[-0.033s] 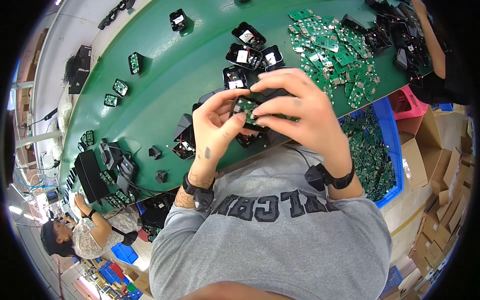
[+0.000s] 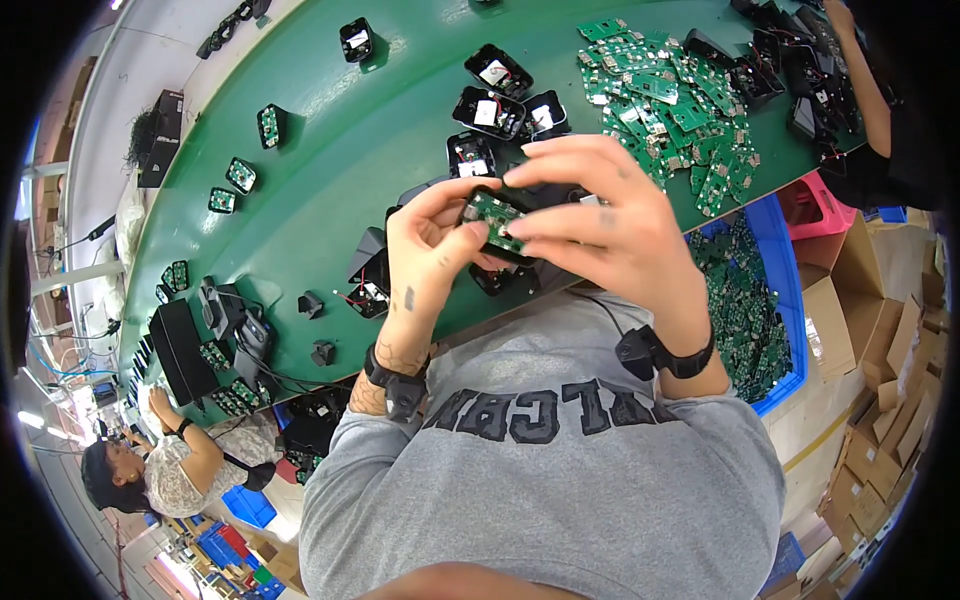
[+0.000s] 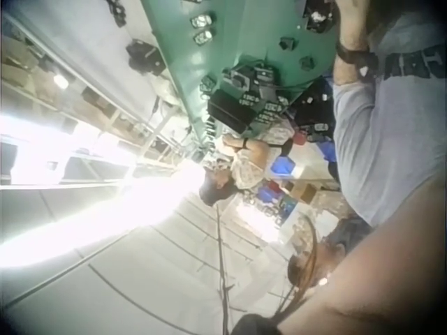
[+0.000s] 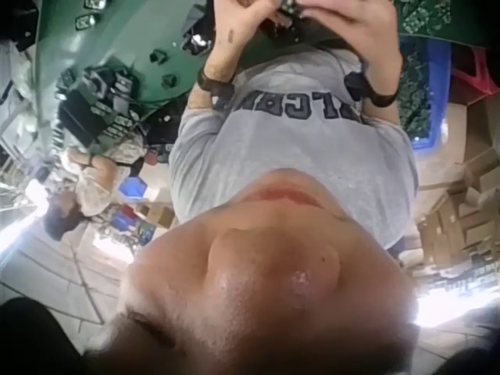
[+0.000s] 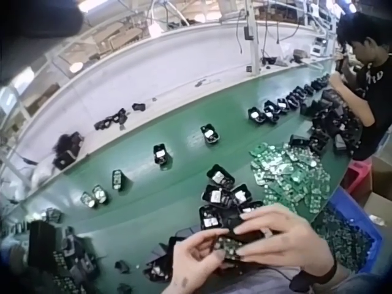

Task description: The person assembles electronic devices by fitting green circuit boards into black plastic housings and plugging a small white connector into each board. They repeat this process for several units, pressing the components together before placing them on the table.

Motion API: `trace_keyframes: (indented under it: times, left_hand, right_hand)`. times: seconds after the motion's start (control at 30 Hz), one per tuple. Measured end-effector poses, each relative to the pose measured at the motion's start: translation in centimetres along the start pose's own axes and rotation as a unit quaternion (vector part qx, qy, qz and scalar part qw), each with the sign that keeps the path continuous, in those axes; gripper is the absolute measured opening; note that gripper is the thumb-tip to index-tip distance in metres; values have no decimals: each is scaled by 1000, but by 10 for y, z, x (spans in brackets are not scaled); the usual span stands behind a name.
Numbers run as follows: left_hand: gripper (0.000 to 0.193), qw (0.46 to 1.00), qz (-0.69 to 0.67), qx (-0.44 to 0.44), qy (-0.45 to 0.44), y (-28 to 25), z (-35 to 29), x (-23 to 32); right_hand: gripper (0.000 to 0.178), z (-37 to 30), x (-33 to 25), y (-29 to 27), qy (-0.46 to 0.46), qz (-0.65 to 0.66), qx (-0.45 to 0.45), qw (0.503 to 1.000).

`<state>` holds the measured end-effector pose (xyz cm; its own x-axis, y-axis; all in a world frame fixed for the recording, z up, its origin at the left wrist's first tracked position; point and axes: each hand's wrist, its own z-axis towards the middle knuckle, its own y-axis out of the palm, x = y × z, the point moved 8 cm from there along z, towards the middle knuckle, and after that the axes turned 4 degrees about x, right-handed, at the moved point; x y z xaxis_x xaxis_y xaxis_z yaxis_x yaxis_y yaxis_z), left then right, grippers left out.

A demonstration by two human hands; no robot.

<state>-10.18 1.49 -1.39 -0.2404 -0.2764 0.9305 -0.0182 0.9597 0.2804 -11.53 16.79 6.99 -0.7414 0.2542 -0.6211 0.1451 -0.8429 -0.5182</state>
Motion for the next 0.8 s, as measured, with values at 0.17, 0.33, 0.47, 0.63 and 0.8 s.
trace_keyframes:
  times: [0.17,0.33,0.47,0.63,0.8]
  left_hand:
    - [39,996,10,-54,-76,-1,5,-14]
    - [41,995,1,-45,-91,-1,6,-18]
    - [40,994,-3,-52,-96,1,3,-15]
    - [38,1000,-14,-19,-10,4,-1,-3]
    - [46,992,74,56,90,6,-14,9]
  right_hand:
    - [26,0,-12,0,-64,-64,-53,994]
    - [22,-1,-17,6,-96,-89,-49,990]
    - [19,-5,-23,6,-113,-118,-36,986]
    - [15,-3,-6,5,41,-113,38,992]
    - [12,-18,13,8,198,-68,85,974]
